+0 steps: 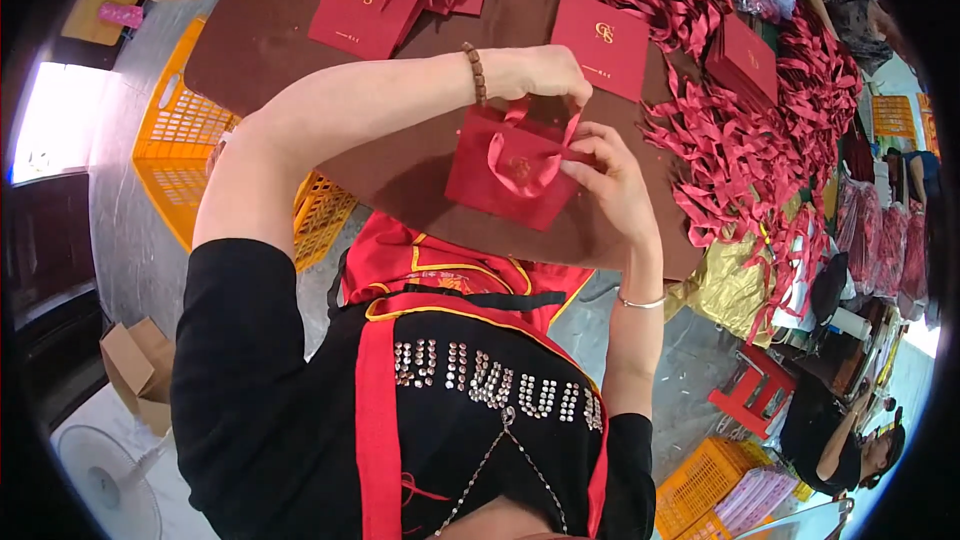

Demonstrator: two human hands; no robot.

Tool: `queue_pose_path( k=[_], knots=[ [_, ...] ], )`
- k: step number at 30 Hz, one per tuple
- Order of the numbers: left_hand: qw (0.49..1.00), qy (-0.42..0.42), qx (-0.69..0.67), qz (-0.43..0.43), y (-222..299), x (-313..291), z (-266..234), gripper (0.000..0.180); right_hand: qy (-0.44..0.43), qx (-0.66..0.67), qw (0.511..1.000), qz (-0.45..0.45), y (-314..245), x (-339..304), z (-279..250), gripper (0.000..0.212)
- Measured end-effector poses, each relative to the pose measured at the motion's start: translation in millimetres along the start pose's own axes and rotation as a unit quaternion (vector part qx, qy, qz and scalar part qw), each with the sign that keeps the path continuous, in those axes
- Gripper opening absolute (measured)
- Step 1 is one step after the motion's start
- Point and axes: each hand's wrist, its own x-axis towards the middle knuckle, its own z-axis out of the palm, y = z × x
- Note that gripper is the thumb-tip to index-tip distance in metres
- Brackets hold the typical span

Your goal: The person ties decorative pink ribbons onto red gift boxes by hand.

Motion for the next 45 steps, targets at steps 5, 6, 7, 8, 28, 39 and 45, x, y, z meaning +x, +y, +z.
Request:
queue_pose_path(
  k=[5, 6, 7, 8, 28, 39, 45],
  knots=[
    [0.998, 0.024, 0.039, 0.036, -18, 4, -12, 0.019, -0.01, 0.048, 0.998, 0.027, 6, 0, 4, 0.011],
    [0.995, 0.04, 0.067, 0.068, -20, 2, -16, 0.025, -0.02, 0.057, 0.994, 0.089, 1, -1, 0, 0.011],
    [0.989, 0.056, 0.095, 0.101, -22, -1, -21, 0.031, -0.029, 0.067, 0.986, 0.15, -3, -3, -2, 0.011],
    [0.982, 0.108, 0.136, 0.079, -26, -7, -28, 0.039, -0.026, 0.07, 0.986, 0.149, -3, -4, -1, 0.011],
    [0.966, -0.165, -0.191, 0.048, -17, -29, -11, 0.032, -0.057, 0.031, 0.997, 0.042, -9, -12, 2, 0.012],
    [0.963, -0.136, -0.222, 0.07, -24, -15, 2, 0.023, -0.069, 0.048, 0.994, 0.067, -13, -14, 3, 0.013],
    [0.978, -0.11, -0.173, 0.038, -17, -17, 4, 0.027, -0.052, 0.07, 0.994, 0.068, -10, -13, 4, 0.013]
  ],
)
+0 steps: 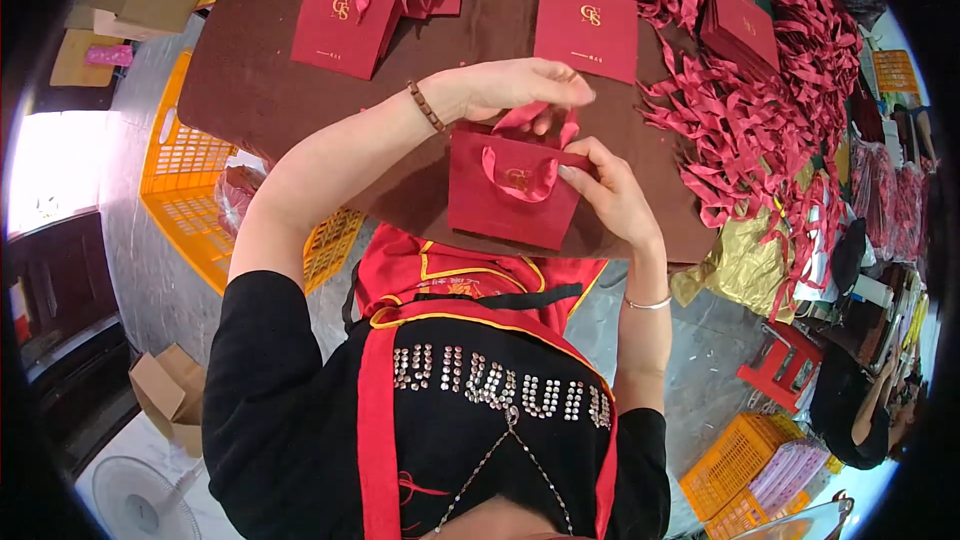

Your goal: The person ties decorative pink ribbons onto red gift boxes by hand.

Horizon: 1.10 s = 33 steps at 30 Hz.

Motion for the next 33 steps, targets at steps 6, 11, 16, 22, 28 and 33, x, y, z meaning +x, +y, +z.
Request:
queue_pose_path(
  k=[6, 11, 16, 22, 28, 33],
  knots=[
    [0.991, -0.036, 0.126, -0.012, 0, 2, 0, 0.023, 0.001, -0.043, 0.998, -0.039, -4, 2, -2, 0.014],
    [0.987, 0.113, -0.06, 0.093, 8, 1, 5, 0.023, -0.071, -0.075, 0.993, -0.052, -11, 1, 5, 0.013],
    [0.981, 0.16, -0.079, 0.074, 17, 0, 8, 0.023, -0.076, 0.039, 0.996, -0.026, -4, 2, 10, 0.013],
    [0.921, 0.236, 0.27, 0.155, 45, -1, -9, 0.028, -0.068, 0.036, 0.997, -0.012, 7, -1, 11, 0.014],
    [0.933, 0.303, 0.16, 0.112, 40, 14, -23, 0.029, -0.04, 0.076, 0.996, 0.012, 14, -11, 6, 0.013],
    [0.95, 0.253, -0.1, 0.154, 9, -21, -56, 0.053, 0.071, 0.331, 0.941, -0.003, 25, -15, 1, 0.025]
  ],
)
